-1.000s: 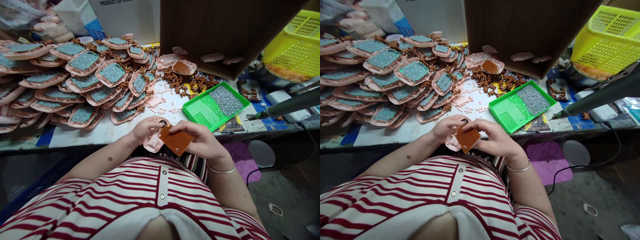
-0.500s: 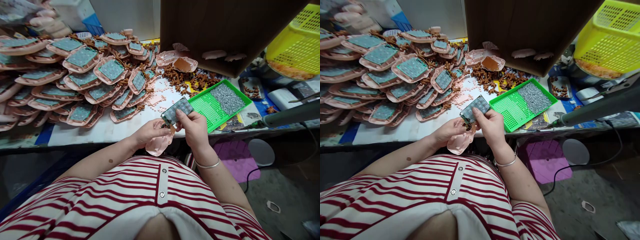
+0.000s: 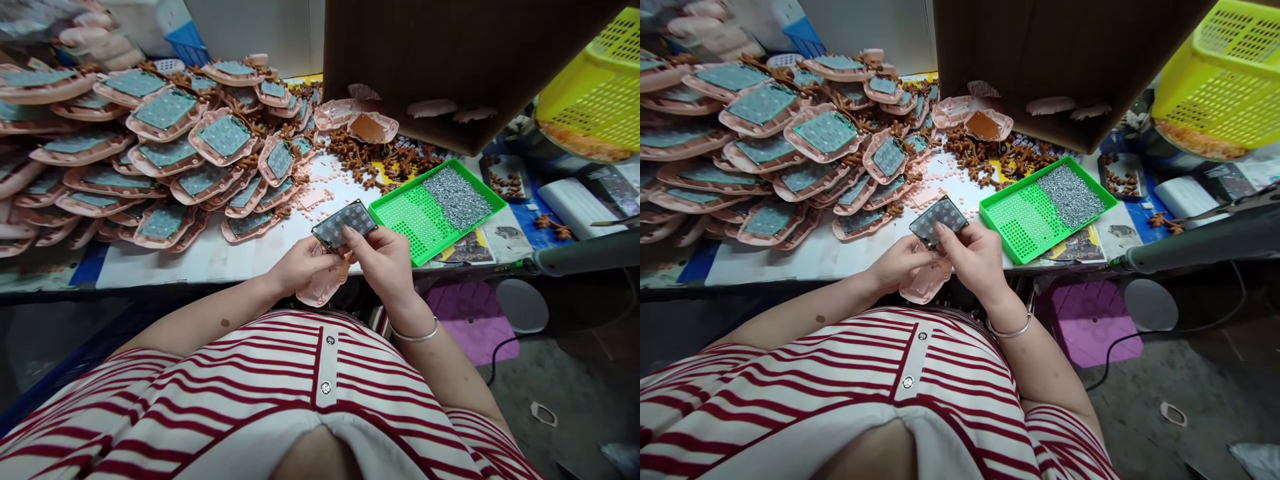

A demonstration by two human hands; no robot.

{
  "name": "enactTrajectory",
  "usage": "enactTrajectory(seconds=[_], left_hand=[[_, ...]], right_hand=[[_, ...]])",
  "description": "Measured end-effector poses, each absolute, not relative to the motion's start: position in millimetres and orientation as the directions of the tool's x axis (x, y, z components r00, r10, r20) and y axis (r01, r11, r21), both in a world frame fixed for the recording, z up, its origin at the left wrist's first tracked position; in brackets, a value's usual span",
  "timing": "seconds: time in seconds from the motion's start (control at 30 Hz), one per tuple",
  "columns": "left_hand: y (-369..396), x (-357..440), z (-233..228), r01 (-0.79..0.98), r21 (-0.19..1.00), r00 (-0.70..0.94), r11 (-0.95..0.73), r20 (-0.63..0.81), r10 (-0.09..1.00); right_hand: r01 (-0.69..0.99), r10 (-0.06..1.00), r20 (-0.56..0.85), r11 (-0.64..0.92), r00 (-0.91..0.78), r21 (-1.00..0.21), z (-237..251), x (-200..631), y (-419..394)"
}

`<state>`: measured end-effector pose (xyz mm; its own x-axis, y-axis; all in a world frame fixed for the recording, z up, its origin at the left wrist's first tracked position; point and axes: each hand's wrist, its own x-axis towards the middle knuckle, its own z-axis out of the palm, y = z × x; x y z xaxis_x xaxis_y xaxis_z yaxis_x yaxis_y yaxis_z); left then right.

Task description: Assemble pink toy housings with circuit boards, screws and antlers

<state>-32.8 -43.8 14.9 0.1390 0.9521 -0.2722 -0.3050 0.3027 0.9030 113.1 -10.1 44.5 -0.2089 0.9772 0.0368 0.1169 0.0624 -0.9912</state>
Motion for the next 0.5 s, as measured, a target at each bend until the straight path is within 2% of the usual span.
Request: enactTrajectory(seconds=[0.13,0.27,0.37,0.5], left_hand=[[-43,-29,15,-0.305,0.912,0.121,0.275,-0.249,0.961],[-44,-30,8,-0.232,0.948,0.081,0.217,-0.203,0.976],[-44,-32,6,-0.187,0.96,0.091,0.208,-0.194,0.977],[-44,-33,9,-0.206,0.937,0.085,0.283,-0.271,0.959]], right_hand=[[0.067,0.963,-0.012,0.007,-0.268,-0.998,50,113,-13],[0.07,0.949,-0.013,0.01,-0.315,-0.998,53,115,-15],[0.098,0.941,0.045,0.082,-0.334,-0.992,51,117,-15],[0.192,0.951,0.158,0.213,-0.265,-0.958,45,126,-13]])
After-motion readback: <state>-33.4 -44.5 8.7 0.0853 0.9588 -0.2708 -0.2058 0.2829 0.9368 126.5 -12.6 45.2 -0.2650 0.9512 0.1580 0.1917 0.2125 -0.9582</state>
